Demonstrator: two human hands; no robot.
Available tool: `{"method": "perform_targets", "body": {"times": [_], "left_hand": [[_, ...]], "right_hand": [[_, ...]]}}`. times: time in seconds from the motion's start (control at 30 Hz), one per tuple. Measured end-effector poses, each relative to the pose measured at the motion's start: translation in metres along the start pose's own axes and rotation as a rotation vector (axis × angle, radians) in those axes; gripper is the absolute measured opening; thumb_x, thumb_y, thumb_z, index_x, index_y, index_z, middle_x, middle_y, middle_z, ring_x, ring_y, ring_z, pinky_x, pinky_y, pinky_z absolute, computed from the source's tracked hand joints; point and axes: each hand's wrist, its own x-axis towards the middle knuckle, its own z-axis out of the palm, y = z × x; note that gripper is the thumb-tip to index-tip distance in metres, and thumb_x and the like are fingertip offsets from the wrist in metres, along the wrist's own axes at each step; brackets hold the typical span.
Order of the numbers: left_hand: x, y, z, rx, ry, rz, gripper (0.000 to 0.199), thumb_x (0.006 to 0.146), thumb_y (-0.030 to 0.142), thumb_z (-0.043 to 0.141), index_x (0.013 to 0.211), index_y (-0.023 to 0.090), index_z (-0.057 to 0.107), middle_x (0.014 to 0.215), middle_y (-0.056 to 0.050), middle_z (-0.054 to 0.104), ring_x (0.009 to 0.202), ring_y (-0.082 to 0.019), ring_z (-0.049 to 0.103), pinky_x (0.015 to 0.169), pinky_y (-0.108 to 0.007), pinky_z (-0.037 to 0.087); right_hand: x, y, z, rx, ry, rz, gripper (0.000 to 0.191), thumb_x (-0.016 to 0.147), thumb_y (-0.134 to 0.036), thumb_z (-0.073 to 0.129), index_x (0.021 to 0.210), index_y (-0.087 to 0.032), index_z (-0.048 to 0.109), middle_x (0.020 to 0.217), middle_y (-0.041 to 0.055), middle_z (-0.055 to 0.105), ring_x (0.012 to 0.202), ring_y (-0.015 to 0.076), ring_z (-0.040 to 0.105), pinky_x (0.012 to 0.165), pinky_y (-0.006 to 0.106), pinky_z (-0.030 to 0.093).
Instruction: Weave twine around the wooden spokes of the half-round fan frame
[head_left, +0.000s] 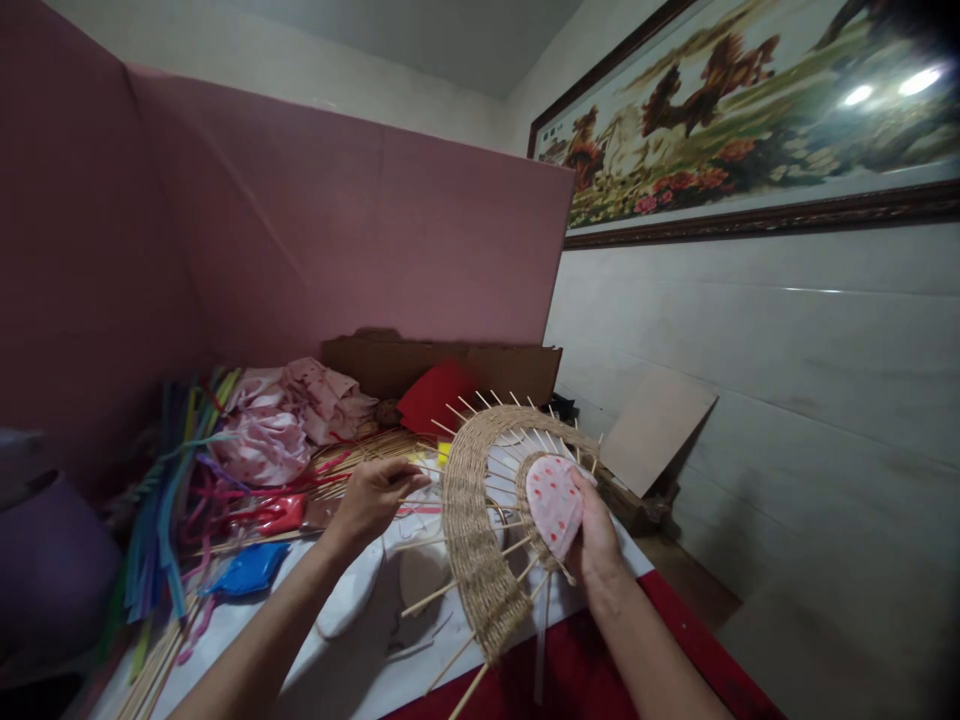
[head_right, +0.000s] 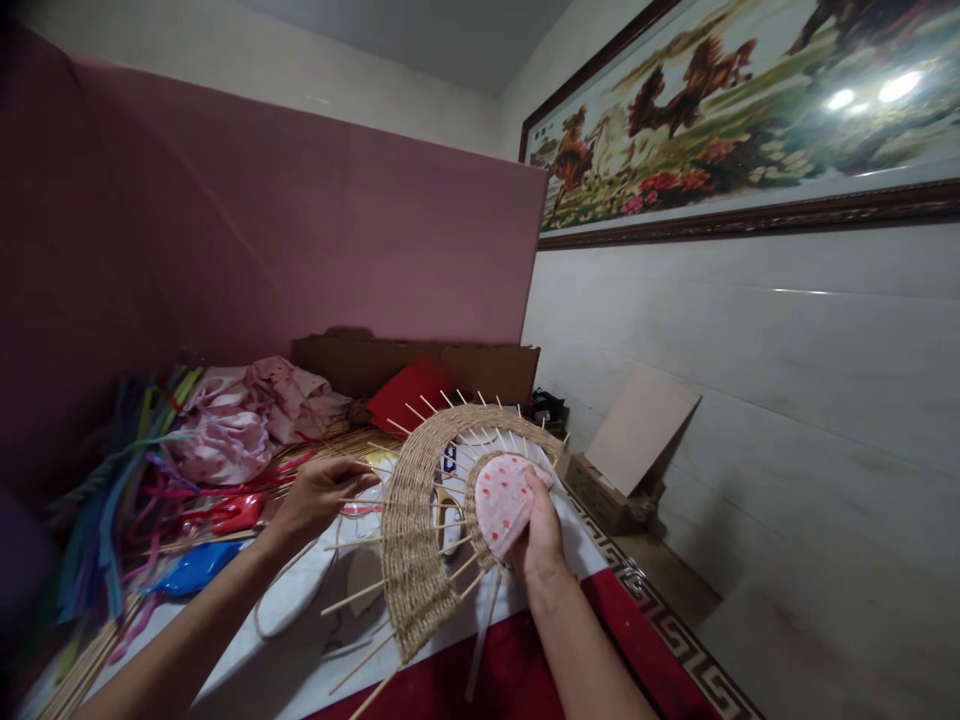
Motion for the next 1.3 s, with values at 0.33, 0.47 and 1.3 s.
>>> {"method": "perform_targets", "body": {"times": [0.33, 0.47, 1.3], "left_hand": [[0.004, -0.002, -0.013, 0.245, 0.103, 0.096, 0.013, 0.074, 0.029, 0.061, 0.070, 0.018, 0.068, 0.064, -0.001, 0.066, 0.057, -0.013, 0.056, 0.055, -0.022, 0.037], [0.004, 0.003, -0.019, 0.333, 0.093, 0.142, 0.013, 0.076, 0.028, 0.059, 0.071, 0.019, 0.066, 0.067, -0.002, 0.066, 0.062, -0.014, 0.056, 0.060, -0.024, 0.037], [0.007, 0.011, -0.029, 0.030, -0.077, -0.070, 0.018, 0.070, 0.031, 0.063, 0.067, 0.014, 0.067, 0.057, 0.000, 0.061, 0.054, -0.011, 0.049, 0.050, -0.021, 0.036]], "right_hand": [[0.000, 0.000, 0.001, -0.010, 0.021, 0.169, 0.024, 0.076, -0.030, 0.056, 0.091, -0.013, 0.064, 0.077, 0.0065, 0.072, 0.076, 0.0202, 0.067, 0.076, 0.033, 0.053], [0.002, 0.001, 0.001, 0.001, 0.032, 0.185, 0.024, 0.076, -0.029, 0.056, 0.092, -0.013, 0.064, 0.076, 0.0074, 0.072, 0.076, 0.0210, 0.067, 0.077, 0.034, 0.052], [-0.013, -0.006, 0.010, -0.095, -0.091, 0.321, 0.021, 0.078, -0.025, 0.052, 0.090, -0.010, 0.063, 0.078, 0.0105, 0.071, 0.081, 0.0228, 0.067, 0.076, 0.037, 0.052]]}}
